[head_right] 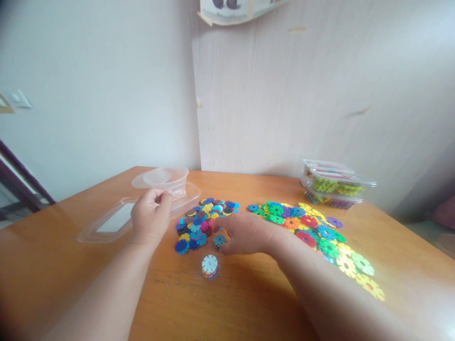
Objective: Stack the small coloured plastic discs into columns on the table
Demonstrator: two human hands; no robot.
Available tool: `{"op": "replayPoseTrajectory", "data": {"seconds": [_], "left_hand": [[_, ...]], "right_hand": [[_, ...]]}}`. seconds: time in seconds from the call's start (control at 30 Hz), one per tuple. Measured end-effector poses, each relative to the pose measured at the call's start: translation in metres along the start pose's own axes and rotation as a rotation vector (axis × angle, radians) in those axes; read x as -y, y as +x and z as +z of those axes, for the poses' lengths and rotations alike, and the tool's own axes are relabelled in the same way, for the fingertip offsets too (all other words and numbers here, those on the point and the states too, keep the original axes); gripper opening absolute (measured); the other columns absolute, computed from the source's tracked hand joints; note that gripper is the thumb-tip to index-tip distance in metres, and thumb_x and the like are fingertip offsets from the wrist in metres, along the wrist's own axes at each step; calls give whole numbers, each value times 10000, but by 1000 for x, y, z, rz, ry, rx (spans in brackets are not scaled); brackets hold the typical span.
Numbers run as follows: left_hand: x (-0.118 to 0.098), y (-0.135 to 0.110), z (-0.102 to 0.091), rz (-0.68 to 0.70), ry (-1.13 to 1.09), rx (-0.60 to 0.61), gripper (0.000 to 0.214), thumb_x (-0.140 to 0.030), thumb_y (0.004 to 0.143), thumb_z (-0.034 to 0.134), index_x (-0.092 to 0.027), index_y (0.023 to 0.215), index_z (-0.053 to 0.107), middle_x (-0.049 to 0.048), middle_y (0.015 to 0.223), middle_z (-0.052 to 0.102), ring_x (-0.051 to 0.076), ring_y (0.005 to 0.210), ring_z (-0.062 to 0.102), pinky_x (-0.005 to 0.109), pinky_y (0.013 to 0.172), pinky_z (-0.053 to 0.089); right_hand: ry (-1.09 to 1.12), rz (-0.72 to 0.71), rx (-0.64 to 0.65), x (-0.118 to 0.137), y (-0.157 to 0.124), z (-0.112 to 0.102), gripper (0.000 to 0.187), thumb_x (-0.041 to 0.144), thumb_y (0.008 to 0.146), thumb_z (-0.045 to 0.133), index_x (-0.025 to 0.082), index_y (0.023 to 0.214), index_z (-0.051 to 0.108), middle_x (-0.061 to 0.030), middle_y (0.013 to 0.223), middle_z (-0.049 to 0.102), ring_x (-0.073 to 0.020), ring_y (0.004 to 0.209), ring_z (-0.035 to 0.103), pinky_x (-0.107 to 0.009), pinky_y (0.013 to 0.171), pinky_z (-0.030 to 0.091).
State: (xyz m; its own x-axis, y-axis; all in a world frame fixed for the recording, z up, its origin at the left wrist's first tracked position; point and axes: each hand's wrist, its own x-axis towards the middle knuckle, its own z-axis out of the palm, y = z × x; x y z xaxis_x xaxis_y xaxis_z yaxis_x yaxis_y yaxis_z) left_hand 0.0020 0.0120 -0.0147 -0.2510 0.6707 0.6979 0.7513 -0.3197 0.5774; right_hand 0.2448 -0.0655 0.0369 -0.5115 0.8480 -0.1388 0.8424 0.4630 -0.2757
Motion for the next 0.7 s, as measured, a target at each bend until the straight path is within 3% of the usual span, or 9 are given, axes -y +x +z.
{"op": "replayPoseTrajectory", "data": {"seconds": [0.23, 0.37, 0.53, 0.7], "left_hand": [[0, 0, 0, 11, 9, -6, 263, -442, 869, 537, -223, 740, 605, 26, 744, 686, 195, 732, 611, 299, 680, 402], [0, 1, 0, 12, 10, -6, 260, -435, 865, 540, -223, 729, 604, 26, 741, 687, 194, 726, 607, 301, 676, 400], [0, 1, 0, 11, 9, -8, 254, -434, 865, 544, -220, 747, 613, 27, 751, 688, 195, 742, 611, 301, 689, 404], [0, 0, 0, 9, -1, -3, 265, -435, 873, 538, -218, 742, 615, 22, 746, 685, 196, 753, 617, 299, 690, 397]], "right_hand": [[-17, 4, 1, -2, -1, 1, 351, 351, 776, 654, 300, 1121, 685, 7, 911, 710, -154, 718, 606, -234, 556, 331], [7, 14, -16, -7, 0, -1, 407, 408, 771, 678, 290, 1160, 667, 6, 887, 704, -148, 679, 599, -237, 561, 346], [-56, 216, -188, -17, 10, 3, 336, 314, 829, 574, 274, 1150, 664, -12, 901, 724, -171, 726, 635, -255, 600, 368], [-193, 336, -247, -22, 21, 18, 389, 430, 864, 531, 286, 1202, 656, -57, 968, 757, -253, 863, 687, -295, 646, 395]]}}
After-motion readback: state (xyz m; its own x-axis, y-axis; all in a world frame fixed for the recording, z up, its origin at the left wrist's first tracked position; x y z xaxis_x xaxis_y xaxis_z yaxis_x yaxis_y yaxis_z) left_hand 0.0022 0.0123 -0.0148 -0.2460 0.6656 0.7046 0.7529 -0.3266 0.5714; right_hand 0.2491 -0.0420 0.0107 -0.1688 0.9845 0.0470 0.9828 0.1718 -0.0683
